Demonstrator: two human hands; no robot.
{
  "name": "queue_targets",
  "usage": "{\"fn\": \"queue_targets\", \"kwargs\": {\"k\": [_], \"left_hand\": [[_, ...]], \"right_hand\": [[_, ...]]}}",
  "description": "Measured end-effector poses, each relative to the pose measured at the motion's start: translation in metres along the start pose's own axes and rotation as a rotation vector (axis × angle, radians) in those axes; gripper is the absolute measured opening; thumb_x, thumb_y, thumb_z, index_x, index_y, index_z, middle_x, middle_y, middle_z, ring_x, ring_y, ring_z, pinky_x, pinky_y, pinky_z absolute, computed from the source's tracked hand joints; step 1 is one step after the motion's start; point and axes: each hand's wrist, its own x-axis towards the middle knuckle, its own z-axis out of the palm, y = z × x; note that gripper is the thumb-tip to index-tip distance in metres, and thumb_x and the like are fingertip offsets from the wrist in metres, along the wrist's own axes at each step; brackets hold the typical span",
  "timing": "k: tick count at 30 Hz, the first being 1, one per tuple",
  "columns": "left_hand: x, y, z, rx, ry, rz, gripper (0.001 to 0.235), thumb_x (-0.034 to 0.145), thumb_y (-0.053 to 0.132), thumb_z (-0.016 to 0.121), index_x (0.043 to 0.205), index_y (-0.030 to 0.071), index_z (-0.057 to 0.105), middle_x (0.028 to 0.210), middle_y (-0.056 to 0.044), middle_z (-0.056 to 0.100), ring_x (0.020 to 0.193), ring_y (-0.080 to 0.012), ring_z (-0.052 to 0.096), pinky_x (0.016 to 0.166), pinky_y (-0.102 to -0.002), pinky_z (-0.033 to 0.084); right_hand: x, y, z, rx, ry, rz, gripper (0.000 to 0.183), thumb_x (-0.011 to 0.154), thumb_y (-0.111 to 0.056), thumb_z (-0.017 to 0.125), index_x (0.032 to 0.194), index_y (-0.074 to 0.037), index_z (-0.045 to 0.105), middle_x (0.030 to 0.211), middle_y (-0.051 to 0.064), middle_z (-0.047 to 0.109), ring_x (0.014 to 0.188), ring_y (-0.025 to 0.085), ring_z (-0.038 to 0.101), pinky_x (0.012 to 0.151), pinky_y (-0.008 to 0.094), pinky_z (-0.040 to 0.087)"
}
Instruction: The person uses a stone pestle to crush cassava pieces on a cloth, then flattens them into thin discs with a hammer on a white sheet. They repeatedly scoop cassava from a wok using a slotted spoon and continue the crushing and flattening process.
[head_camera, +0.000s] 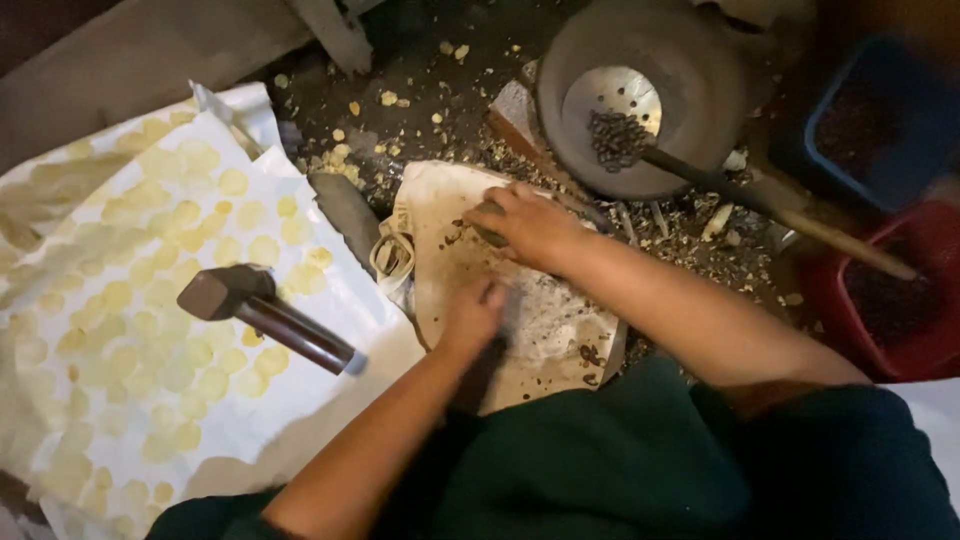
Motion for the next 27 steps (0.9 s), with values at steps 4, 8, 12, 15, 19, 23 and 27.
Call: {"fn": "queue_targets", "kwargs": {"k": [4, 8, 12, 15, 19, 23, 27], "left_hand": [[-0.013, 0.002, 0.002, 1.093, -0.006, 0.842, 0.021, 0.097, 0.035, 0.059, 0.114, 0.027, 0.069, 0.115, 0.001, 0.068, 0.113, -0.0244, 0.060, 0.089, -0.042, 0.049], [-0.002, -0.012, -0.004, 0.949, 0.016, 0.915, 0.025, 0.093, 0.037, 0.065, 0.116, 0.030, 0.069, 0.110, 0.002, 0.066, 0.105, -0.0258, 0.061, 0.089, -0.043, 0.052], [-0.004, -0.001, -0.007, 0.863, 0.001, 0.880, 0.020, 0.094, 0.024, 0.066, 0.113, 0.022, 0.071, 0.110, -0.003, 0.065, 0.109, -0.0291, 0.060, 0.093, -0.043, 0.051], [-0.014, 0.008, 0.003, 0.822, 0.071, 0.831, 0.017, 0.089, 0.025, 0.073, 0.105, 0.020, 0.075, 0.109, -0.004, 0.065, 0.112, -0.0302, 0.059, 0.096, -0.045, 0.049], [-0.017, 0.012, 0.020, 0.864, 0.198, 0.732, 0.025, 0.081, 0.039, 0.080, 0.103, 0.027, 0.074, 0.113, 0.003, 0.061, 0.120, -0.0246, 0.053, 0.103, -0.046, 0.040], [-0.031, 0.023, 0.003, 0.917, 0.120, 0.698, 0.040, 0.084, 0.033, 0.078, 0.121, 0.021, 0.068, 0.123, -0.003, 0.060, 0.127, -0.0277, 0.051, 0.107, -0.049, 0.039], [-0.033, 0.026, -0.011, 0.947, 0.167, 0.789, 0.029, 0.092, 0.026, 0.070, 0.119, 0.018, 0.069, 0.112, -0.006, 0.061, 0.116, -0.0299, 0.057, 0.100, -0.048, 0.045]], "right_hand": [[-0.012, -0.001, 0.011, 0.278, 0.121, 0.199, 0.079, 0.084, -0.042, 0.079, 0.150, -0.010, 0.049, 0.140, 0.027, 0.056, 0.129, 0.050, 0.054, 0.109, 0.059, 0.045], [-0.074, 0.000, -0.012, 0.915, 0.123, 0.395, 0.063, 0.094, -0.044, 0.068, 0.149, -0.020, 0.051, 0.150, 0.019, 0.050, 0.135, 0.045, 0.050, 0.110, 0.055, 0.044], [-0.117, -0.011, 0.016, 0.779, 0.129, 0.591, 0.061, 0.094, -0.036, 0.070, 0.149, -0.020, 0.048, 0.131, 0.028, 0.061, 0.097, 0.041, 0.068, 0.076, 0.049, 0.057], [-0.133, -0.023, 0.057, 0.443, 0.119, 0.597, 0.057, 0.096, -0.043, 0.065, 0.146, -0.020, 0.047, 0.133, 0.024, 0.060, 0.114, 0.051, 0.064, 0.094, 0.062, 0.053], [-0.131, -0.033, 0.060, 0.298, 0.078, 0.576, 0.052, 0.100, -0.041, 0.058, 0.147, -0.022, 0.043, 0.131, 0.026, 0.058, 0.107, 0.055, 0.065, 0.088, 0.063, 0.055], [-0.126, -0.054, 0.049, 0.330, 0.278, 0.396, 0.054, 0.100, -0.032, 0.061, 0.148, -0.014, 0.046, 0.126, 0.028, 0.060, 0.114, 0.054, 0.062, 0.093, 0.062, 0.052], [-0.127, -0.062, 0.050, 0.170, 0.166, 0.384, 0.052, 0.099, -0.036, 0.061, 0.144, -0.013, 0.048, 0.112, 0.025, 0.063, 0.092, 0.051, 0.071, 0.076, 0.058, 0.059]]}}
